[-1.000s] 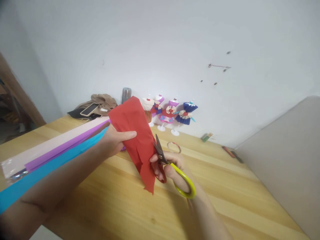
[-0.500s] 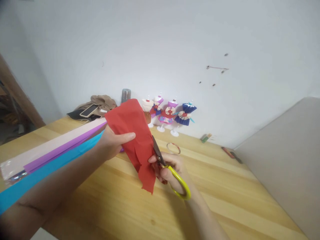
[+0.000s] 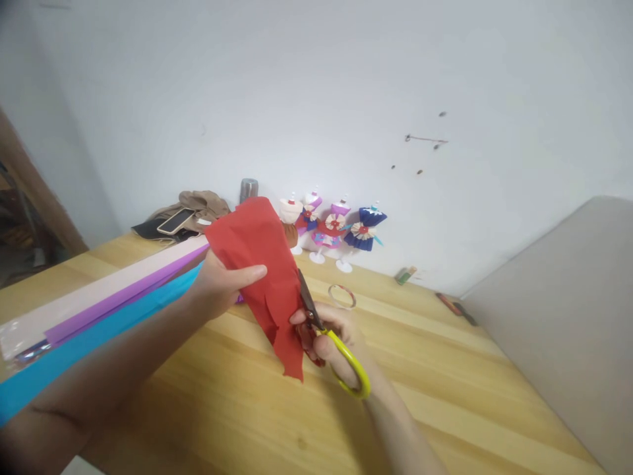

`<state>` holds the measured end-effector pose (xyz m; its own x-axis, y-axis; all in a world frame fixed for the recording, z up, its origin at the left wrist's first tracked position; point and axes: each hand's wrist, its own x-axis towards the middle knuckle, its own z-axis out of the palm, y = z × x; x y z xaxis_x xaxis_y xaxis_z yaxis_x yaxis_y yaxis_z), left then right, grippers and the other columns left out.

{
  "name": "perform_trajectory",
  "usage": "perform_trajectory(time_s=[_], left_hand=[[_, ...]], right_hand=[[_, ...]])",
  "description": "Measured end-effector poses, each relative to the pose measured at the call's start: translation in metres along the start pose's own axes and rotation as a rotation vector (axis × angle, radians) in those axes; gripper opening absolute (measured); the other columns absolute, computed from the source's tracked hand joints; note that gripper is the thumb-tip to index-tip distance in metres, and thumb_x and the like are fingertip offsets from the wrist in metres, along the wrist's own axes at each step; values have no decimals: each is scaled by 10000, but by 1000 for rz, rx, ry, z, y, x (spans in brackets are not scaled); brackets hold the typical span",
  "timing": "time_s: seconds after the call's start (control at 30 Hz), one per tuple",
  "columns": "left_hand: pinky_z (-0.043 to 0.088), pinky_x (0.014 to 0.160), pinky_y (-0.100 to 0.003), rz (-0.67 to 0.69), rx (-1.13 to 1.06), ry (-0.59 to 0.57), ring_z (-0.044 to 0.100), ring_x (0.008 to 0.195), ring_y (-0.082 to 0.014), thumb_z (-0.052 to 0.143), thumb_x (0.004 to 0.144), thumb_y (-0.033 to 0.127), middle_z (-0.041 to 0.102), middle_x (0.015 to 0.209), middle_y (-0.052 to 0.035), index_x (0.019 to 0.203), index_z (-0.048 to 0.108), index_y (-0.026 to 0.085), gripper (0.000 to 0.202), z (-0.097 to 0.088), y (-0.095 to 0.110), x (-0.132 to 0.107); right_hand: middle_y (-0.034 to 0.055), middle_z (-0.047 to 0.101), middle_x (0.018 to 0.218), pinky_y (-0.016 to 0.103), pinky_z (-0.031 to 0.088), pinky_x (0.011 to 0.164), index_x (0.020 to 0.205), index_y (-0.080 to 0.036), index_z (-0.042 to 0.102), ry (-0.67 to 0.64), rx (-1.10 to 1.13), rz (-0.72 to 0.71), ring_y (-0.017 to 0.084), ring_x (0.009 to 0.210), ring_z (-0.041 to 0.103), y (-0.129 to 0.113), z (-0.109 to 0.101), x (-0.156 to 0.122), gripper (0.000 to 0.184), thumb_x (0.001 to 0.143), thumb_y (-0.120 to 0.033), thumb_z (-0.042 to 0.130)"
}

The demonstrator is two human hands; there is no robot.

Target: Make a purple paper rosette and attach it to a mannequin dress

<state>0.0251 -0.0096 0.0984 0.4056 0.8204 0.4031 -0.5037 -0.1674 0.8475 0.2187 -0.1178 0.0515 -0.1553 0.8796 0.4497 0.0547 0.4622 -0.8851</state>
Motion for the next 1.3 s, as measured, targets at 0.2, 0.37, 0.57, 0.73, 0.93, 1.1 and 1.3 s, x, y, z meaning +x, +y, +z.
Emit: perform_trajectory(time_s=[0.2,0.37,0.57,0.73,0.93,1.1,1.3], left_hand=[[592,890,-393,-13,-9,7,709,1030,-290,854,651,269,752,1103,-116,1029,712,141,424,0,2,-3],[582,918,-409,6,55,48,696,1066,-304,844,648,269,732,1160,-137,1060,696,123,461,1,6,-3],[584,904,-421,-2,203,99,701,1046,-313,821,627,269,747,1102,-128,1029,671,135,449,5,13,-4],[589,881,-413,21,244,85,710,1013,-298,800,631,258,756,1064,-111,983,652,146,397,8,13,-6],[595,871,-419,0,226,97,717,993,-306,812,636,283,761,1046,-116,974,666,142,394,9,12,-8],[604,844,-415,-15,207,121,726,956,-298,818,631,277,769,1010,-107,927,685,152,347,9,11,-8],[586,896,-420,-6,199,89,713,1004,-303,826,642,298,756,1066,-124,982,682,132,405,6,8,-7]], right_hand=[[-73,446,475,189,209,322,1002,-222,692,22,17,60,65,340,308,1,1,-3,437,858,-628,619],[-43,492,548,211,295,361,1036,-213,679,-14,-7,43,87,393,391,0,0,-2,465,865,-638,599],[-22,514,581,246,329,412,1000,-203,685,-67,-96,58,106,440,428,-6,-5,1,486,866,-659,583],[-35,495,564,238,323,397,1018,-205,670,-52,-71,33,102,427,423,-5,-3,1,475,887,-648,556],[-17,541,601,241,376,401,1043,-217,687,-34,-47,-5,108,446,469,-1,-2,0,433,909,-607,556],[-1,565,613,255,385,390,1031,-225,688,-35,-57,0,121,442,485,-2,-2,0,442,903,-625,550],[6,578,618,267,411,407,1028,-229,691,-21,-80,-10,131,446,507,-2,-4,0,441,904,-627,547]])
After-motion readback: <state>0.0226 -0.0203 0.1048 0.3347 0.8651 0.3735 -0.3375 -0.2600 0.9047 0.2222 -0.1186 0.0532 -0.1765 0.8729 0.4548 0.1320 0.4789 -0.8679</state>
